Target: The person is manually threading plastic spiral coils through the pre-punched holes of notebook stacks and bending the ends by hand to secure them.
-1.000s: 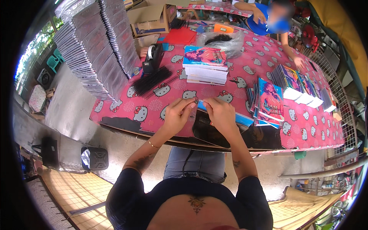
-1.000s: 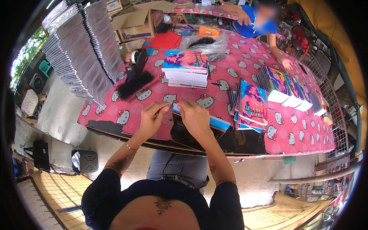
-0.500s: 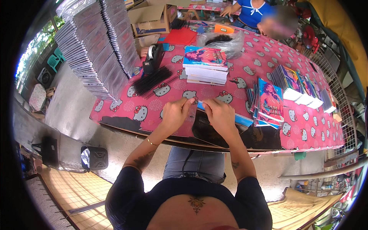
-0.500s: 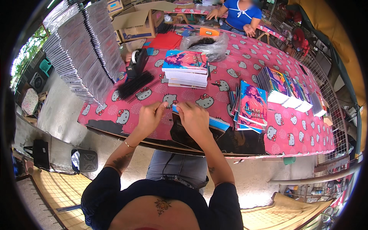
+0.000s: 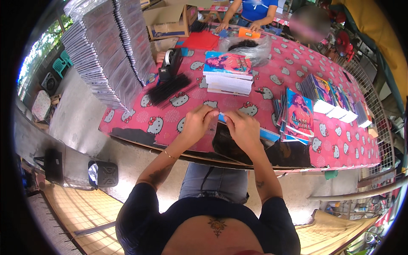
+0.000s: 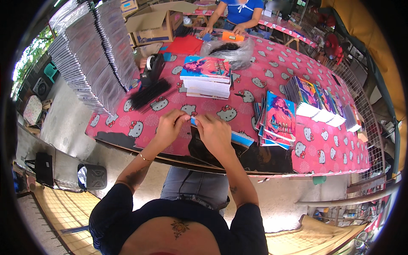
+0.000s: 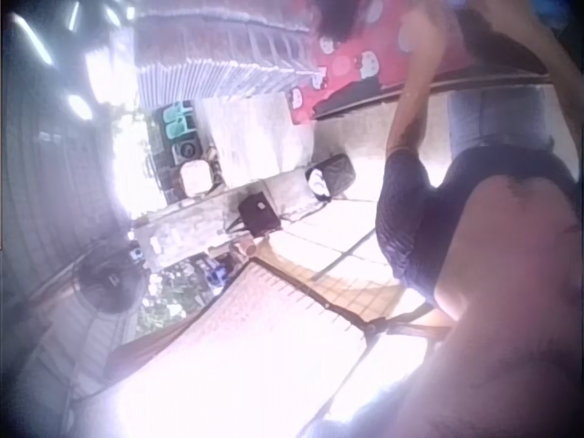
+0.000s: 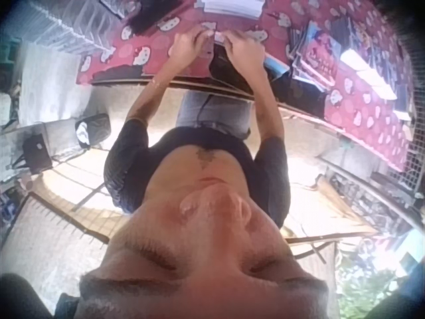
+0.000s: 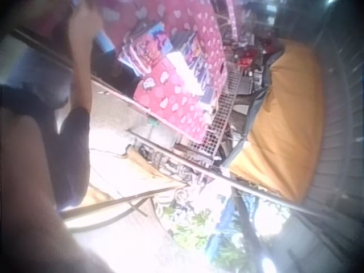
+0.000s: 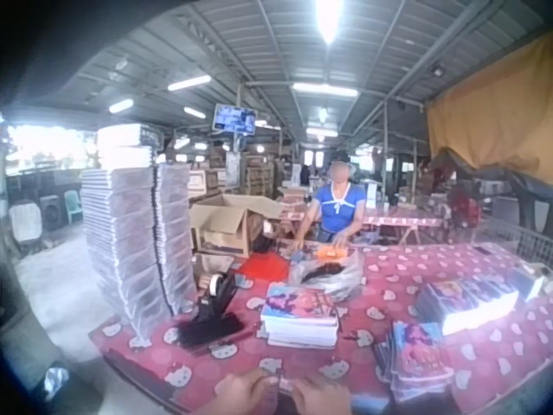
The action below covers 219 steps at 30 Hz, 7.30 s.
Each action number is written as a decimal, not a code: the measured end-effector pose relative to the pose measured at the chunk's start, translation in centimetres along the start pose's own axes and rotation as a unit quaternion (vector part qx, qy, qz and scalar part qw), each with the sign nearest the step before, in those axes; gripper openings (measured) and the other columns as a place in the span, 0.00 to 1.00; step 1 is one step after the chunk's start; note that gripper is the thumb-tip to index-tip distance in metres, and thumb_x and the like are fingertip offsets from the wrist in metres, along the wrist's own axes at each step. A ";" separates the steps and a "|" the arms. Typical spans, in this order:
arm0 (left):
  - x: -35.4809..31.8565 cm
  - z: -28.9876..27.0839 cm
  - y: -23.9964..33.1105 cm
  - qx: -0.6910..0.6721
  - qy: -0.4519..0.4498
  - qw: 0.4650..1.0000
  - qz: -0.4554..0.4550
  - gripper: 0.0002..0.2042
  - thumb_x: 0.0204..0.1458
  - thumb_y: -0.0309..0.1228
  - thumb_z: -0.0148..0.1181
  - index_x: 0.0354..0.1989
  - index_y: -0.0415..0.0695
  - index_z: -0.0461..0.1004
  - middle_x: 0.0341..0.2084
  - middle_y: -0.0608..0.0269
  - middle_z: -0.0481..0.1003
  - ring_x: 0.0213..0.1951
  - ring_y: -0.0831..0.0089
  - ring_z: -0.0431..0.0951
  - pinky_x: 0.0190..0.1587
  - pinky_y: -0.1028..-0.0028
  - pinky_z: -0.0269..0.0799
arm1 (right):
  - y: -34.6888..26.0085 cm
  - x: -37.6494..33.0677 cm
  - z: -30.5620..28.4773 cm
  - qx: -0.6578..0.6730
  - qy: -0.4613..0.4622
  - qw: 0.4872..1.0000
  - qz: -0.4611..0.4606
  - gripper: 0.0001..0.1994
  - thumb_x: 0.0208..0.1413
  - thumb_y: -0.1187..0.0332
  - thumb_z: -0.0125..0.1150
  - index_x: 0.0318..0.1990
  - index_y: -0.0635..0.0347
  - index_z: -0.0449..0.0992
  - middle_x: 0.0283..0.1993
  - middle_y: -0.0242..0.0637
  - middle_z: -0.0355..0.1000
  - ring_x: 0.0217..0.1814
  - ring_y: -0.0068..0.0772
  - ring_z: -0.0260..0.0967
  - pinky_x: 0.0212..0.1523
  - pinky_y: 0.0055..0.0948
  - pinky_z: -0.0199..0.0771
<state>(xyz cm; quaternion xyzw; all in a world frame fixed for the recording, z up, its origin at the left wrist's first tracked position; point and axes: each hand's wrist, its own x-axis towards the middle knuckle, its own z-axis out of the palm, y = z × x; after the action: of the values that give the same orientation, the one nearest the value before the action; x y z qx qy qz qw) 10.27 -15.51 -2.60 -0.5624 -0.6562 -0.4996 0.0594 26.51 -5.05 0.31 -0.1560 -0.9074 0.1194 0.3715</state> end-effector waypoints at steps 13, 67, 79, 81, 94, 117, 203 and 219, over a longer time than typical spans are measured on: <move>3.0 -2.2 0.9 0.080 -0.201 0.969 0.116 0.18 0.57 0.39 0.63 0.50 0.41 0.73 0.42 0.54 0.72 0.43 0.51 0.76 0.44 0.54 0.69 | 0.3 -0.2 -2.9 -0.027 -0.047 0.998 0.025 0.05 0.58 0.67 0.61 0.40 0.54 0.79 0.32 0.38 0.76 0.33 0.51 0.76 0.34 0.48 0.75; -2.8 4.4 5.0 0.259 -0.181 0.923 0.220 0.39 0.58 0.55 0.54 0.70 0.36 0.59 0.71 0.45 0.57 0.73 0.53 0.54 0.71 0.45 0.44 | 2.0 -3.4 -8.8 -0.079 -0.084 0.993 -0.023 0.39 0.48 0.67 0.75 0.68 0.54 0.61 0.48 0.51 0.78 0.48 0.46 0.78 0.45 0.40 0.78; 0.4 3.3 6.3 0.237 -0.187 0.923 0.239 0.29 0.57 0.49 0.59 0.59 0.39 0.70 0.62 0.47 0.67 0.67 0.52 0.63 0.70 0.44 0.48 | 5.9 -10.7 -1.1 0.442 0.158 0.848 0.245 0.08 0.56 0.76 0.70 0.42 0.68 0.81 0.35 0.30 0.78 0.36 0.15 0.71 0.41 0.19 0.72; -3.4 4.8 5.5 0.241 -0.195 0.921 0.237 0.36 0.56 0.53 0.58 0.64 0.36 0.65 0.66 0.43 0.62 0.70 0.49 0.59 0.70 0.41 0.47 | 6.0 -10.7 -0.8 0.429 0.174 0.850 0.250 0.09 0.56 0.75 0.71 0.42 0.68 0.81 0.35 0.30 0.78 0.36 0.15 0.71 0.40 0.18 0.72; 2.3 4.4 6.2 0.325 -0.156 0.904 0.229 0.38 0.59 0.57 0.52 0.69 0.38 0.61 0.69 0.45 0.60 0.72 0.52 0.55 0.69 0.39 0.45 | 5.0 -9.3 -1.0 0.383 0.116 0.884 0.241 0.08 0.56 0.73 0.70 0.42 0.66 0.80 0.34 0.31 0.79 0.35 0.15 0.70 0.38 0.21 0.72; 1.8 6.0 7.4 0.316 -0.154 0.910 0.220 0.43 0.56 0.60 0.50 0.70 0.35 0.59 0.71 0.44 0.58 0.73 0.51 0.54 0.70 0.39 0.42 | 7.4 -9.0 -1.4 0.333 -0.031 0.928 0.168 0.09 0.61 0.69 0.62 0.45 0.65 0.79 0.24 0.41 0.69 0.24 0.24 0.59 0.26 0.30 0.62; 8.6 0.4 10.5 0.177 -0.128 0.917 0.334 0.07 0.55 0.33 0.62 0.38 0.44 0.77 0.30 0.64 0.75 0.37 0.66 0.77 0.44 0.66 0.64 | 6.8 -9.5 -1.5 0.477 0.109 0.839 0.238 0.17 0.59 0.71 0.69 0.54 0.67 0.75 0.51 0.34 0.77 0.53 0.23 0.71 0.57 0.27 0.68; 1.8 2.1 -8.9 0.101 0.041 0.990 -0.091 0.19 0.61 0.35 0.56 0.54 0.34 0.74 0.49 0.46 0.75 0.50 0.47 0.75 0.51 0.58 0.73 | 7.8 -10.1 1.0 0.355 0.136 0.895 0.234 0.27 0.59 0.63 0.69 0.61 0.66 0.68 0.56 0.39 0.70 0.52 0.27 0.69 0.56 0.27 0.67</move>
<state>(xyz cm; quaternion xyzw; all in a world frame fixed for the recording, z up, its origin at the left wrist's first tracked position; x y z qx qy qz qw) 3.57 -11.56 -7.75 -0.4703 -0.7490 -0.4566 0.0969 34.16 -1.75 -9.40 -0.2369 -0.6825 0.4945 0.4833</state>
